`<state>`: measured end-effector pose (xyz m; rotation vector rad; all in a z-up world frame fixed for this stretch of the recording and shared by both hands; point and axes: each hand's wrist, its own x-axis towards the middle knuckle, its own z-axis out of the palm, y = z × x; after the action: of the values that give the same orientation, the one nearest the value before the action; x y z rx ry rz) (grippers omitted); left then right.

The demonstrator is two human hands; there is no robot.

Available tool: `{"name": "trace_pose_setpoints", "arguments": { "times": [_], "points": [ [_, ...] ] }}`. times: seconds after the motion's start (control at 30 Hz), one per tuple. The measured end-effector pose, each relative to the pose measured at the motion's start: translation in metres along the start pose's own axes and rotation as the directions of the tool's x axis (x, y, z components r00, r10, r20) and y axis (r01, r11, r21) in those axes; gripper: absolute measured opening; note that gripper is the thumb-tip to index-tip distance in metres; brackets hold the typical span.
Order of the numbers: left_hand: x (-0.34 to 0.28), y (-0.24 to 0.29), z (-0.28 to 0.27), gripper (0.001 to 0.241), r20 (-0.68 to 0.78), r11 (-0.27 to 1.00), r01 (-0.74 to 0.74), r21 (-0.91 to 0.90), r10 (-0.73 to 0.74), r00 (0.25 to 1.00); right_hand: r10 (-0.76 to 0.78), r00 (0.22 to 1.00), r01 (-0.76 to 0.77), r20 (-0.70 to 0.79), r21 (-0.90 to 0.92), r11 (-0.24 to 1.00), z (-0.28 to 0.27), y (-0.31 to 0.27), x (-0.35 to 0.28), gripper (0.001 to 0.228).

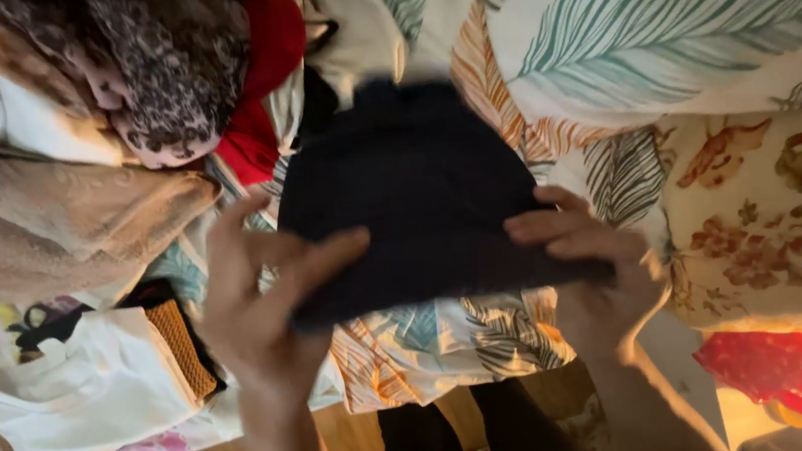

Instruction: The person folds a white t-shirt and places it on a pile. They then pick up a dark blue garment, shake it out, and fold it neatly on the bed. Finally, they pick up a pink patterned piece of clothing and begin to fold it.

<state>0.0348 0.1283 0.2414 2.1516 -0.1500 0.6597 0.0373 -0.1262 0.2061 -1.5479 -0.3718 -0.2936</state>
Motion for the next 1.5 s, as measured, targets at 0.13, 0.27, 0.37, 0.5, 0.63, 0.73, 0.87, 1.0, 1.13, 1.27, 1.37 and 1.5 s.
{"name": "trace_pose_setpoints", "arguments": {
  "times": [0.13, 0.27, 0.37, 0.5, 0.63, 0.73, 0.87, 1.0, 1.13, 1.27, 1.37, 1.5],
  "points": [
    [-0.067, -0.016, 0.016, 0.046, -0.01, 0.995, 0.097, -0.022, -0.098, 0.995, 0.072, 0.985, -0.046, 0.156, -0.165, 0.985, -0.017, 0.023, -0.03, 0.047],
    [-0.181, -0.066, 0.062, 0.056, 0.183, 0.966, 0.173, 0.192, -0.208, 0.961, 0.24, 0.927, -0.087, 0.289, -0.455, 0.886, -0.032, 0.069, -0.096, 0.054],
    [-0.248, -0.074, 0.078, 0.044, 0.326, 0.948, 0.194, 0.252, -0.272, 0.906, 0.352, 0.871, -0.109, 0.342, -0.565, 0.818, -0.062, 0.12, -0.18, 0.055],
    [-0.244, -0.051, 0.075, 0.045, 0.448, 0.905, 0.361, 0.226, -0.426, 0.786, 0.393, 0.797, -0.089, 0.458, -0.556, 0.827, -0.069, 0.109, -0.2, 0.046],
    [-0.237, -0.054, 0.097, 0.046, 0.262, 0.791, 0.581, 0.192, -0.611, 0.747, 0.42, 0.873, -0.192, 0.247, -0.619, 0.762, -0.052, 0.104, -0.164, 0.047],
    [-0.229, -0.077, 0.131, 0.047, 0.016, 0.742, 0.656, 0.135, -0.664, 0.748, 0.435, 0.9, -0.355, -0.031, -0.63, 0.69, -0.035, 0.131, -0.137, 0.041],
    [-0.192, -0.085, 0.156, 0.058, 0.038, 0.568, 0.762, 0.313, -0.809, 0.587, 0.613, 0.782, -0.554, -0.114, -0.58, 0.598, -0.026, 0.18, -0.121, 0.059],
    [-0.22, -0.108, 0.174, 0.058, 0.271, 0.321, 0.919, 0.229, -0.928, 0.257, 0.86, 0.504, -0.767, 0.078, -0.418, 0.487, -0.043, 0.208, -0.13, 0.045],
    [-0.214, -0.095, 0.152, 0.057, 0.3, 0.282, 0.946, -0.162, -0.899, 0.319, 0.95, 0.302, -0.95, 0.083, -0.05, 0.307, -0.056, 0.161, -0.104, 0.039],
    [-0.179, -0.059, 0.12, 0.053, 0.334, 0.139, 0.89, -0.435, -0.892, 0.303, 0.851, 0.525, -0.836, 0.025, -0.174, 0.521, -0.06, 0.129, -0.09, 0.038],
    [-0.146, -0.033, 0.098, 0.049, 0.268, 0.169, 0.825, -0.539, -0.894, 0.358, 0.752, 0.659, -0.752, -0.003, -0.018, 0.659, -0.035, 0.096, -0.065, 0.037],
    [-0.091, -0.005, 0.071, 0.044, 0.012, 0.517, 0.641, -0.567, -0.773, 0.635, 0.479, 0.877, -0.479, 0.028, 0.11, 0.871, 0.006, 0.055, -0.031, 0.059]
  ]
}}
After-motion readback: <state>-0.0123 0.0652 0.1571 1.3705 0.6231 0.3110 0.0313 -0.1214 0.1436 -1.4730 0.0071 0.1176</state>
